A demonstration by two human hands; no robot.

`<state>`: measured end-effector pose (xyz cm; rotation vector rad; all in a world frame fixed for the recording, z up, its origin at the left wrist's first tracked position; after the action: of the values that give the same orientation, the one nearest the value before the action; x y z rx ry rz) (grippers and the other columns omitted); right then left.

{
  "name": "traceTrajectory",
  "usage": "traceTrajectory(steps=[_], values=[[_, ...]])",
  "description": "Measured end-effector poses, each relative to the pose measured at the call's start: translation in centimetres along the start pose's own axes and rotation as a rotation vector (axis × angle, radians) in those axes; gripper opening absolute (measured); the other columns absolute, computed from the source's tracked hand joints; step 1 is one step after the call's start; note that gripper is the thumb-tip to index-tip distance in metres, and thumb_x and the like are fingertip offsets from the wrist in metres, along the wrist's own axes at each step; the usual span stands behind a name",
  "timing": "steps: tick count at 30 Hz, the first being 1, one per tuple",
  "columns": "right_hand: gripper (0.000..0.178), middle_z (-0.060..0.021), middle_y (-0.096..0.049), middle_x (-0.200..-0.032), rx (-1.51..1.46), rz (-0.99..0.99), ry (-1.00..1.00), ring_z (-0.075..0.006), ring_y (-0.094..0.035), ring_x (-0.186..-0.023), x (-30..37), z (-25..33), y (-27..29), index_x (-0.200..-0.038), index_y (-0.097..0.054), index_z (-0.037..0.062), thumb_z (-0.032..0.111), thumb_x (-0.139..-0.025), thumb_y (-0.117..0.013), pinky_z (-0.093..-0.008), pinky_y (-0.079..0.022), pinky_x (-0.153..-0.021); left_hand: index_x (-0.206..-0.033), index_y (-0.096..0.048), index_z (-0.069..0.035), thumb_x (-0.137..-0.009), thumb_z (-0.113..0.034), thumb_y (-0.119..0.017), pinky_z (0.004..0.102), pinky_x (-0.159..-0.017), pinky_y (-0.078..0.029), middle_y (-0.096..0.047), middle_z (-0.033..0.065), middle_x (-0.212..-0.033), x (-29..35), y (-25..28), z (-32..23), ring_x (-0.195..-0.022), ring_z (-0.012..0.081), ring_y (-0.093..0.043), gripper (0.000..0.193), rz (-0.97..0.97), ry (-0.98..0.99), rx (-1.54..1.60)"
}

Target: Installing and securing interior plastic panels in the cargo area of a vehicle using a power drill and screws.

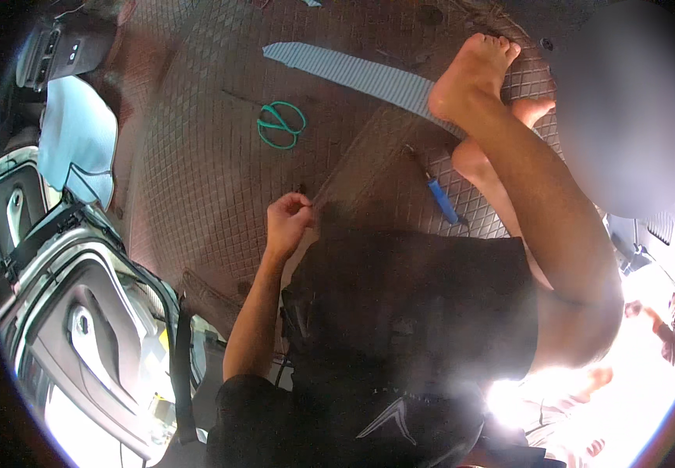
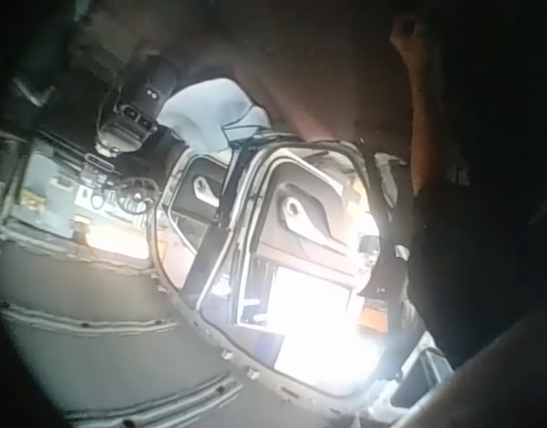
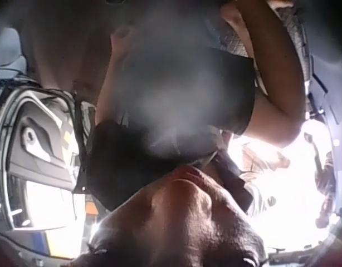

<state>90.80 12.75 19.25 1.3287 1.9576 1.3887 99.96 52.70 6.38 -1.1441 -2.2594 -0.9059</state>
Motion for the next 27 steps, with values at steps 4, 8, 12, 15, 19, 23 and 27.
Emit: traceTrajectory(steps=[4,8,12,15,19,23,27], values=[[0.043,-0.0223,-0.056,-0.114,-0.032,0.032,0.011,-0.0308,-0.048,-0.12,0.0,0.1,-0.1,-0.098,-0.063,-0.0095,0.016,-0.064,-0.071,-0.036,-0.028,-0.108,-0.093,-0.057,-0.002,-0.086,-0.001,-0.052,0.0309,-0.06,-0.046,-0.059,0.0074,-0.083,-0.5,-1.2,-1.5,-0.071,0.0162,-0.056,0.009,0.265,0.119,1.02],[0.048,-0.0237,-0.054,-0.119,-0.003,-0.011,-0.015,-0.0326,-0.047,-0.122,0.1,0.3,0.3,-0.103,-0.061,-0.0098,0.02,-0.066,-0.07,-0.0394,-0.025,-0.11,-0.096,-0.056,-0.003,-0.089,-0.011,-0.058,0.0304,-0.061,-0.047,-0.057,0.0048,-0.082,-2.8,-1.6,-3.6,-0.076,0.0175,-0.056,0.011,0.409,0.139,1.207],[0.069,-0.0286,-0.047,-0.13,0.063,0.02,0.024,-0.0399,-0.038,-0.131,0.3,-0.2,-0.2,-0.122,-0.051,-0.0137,0.032,-0.073,-0.066,-0.0511,-0.019,-0.114,-0.089,-0.06,-0.002,-0.087,-0.012,-0.059,0.033,-0.061,-0.045,-0.059,0.0086,-0.077,-8.1,-1.6,-6.2,-0.068,0.019,-0.056,0.01,0.231,-0.01,0.818],[0.066,-0.0271,-0.049,-0.126,-0.334,-0.176,0.147,-0.0376,-0.042,-0.125,3.8,-5.0,0.8,-0.121,-0.051,-0.0134,0.029,-0.073,-0.066,-0.0488,-0.023,-0.108,-0.08,-0.061,0.005,-0.09,-0.022,-0.062,0.0429,-0.067,-0.046,-0.061,0.0206,-0.075,-10.6,0.6,-11.5,-0.072,0.0323,-0.059,0.029,-0.318,-0.436,-0.341],[0.063,-0.0251,-0.052,-0.12,-0.767,-0.173,-0.027,-0.0345,-0.046,-0.117,12.1,-17.6,-3.3,-0.12,-0.052,-0.0129,0.025,-0.073,-0.067,-0.0458,-0.029,-0.1,-0.081,-0.062,0.008,-0.095,-0.041,-0.052,0.0514,-0.073,-0.044,-0.061,0.0286,-0.083,-15.7,-2.2,-12.0,-0.08,0.0451,-0.058,0.052,-0.231,-0.341,-0.7],[0.06,-0.0232,-0.055,-0.114,-0.896,-0.11,-0.506,-0.0315,-0.05,-0.109,23.1,-29.9,-11.8,-0.119,-0.052,-0.0124,0.021,-0.072,-0.068,-0.0428,-0.034,-0.092,-0.09,-0.06,0.007,-0.098,-0.036,-0.047,0.0521,-0.077,-0.047,-0.062,0.0282,-0.09,-17.4,-2.2,-11.9,-0.086,0.046,-0.06,0.046,-0.272,-0.406,-0.849],[0.056,-0.0212,-0.058,-0.108,-1.11,0.037,-0.911,-0.0284,-0.055,-0.102,35.1,-33.4,-20.4,-0.118,-0.053,-0.0119,0.017,-0.072,-0.069,-0.0398,-0.04,-0.084,-0.094,-0.059,0.006,-0.097,-0.033,-0.049,0.0522,-0.073,-0.048,-0.063,0.0284,-0.092,-15.6,-3.6,-14.0,-0.085,0.0456,-0.062,0.04,-0.271,-0.82,-1.008]])
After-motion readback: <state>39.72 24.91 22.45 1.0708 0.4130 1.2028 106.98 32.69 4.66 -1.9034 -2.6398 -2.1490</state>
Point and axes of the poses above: each hand's wrist, its own x-axis away from the middle knuckle, its own y-axis out of the back of the hand, z = x × y, the point moved 9 cm from there along -x, towards the middle knuckle
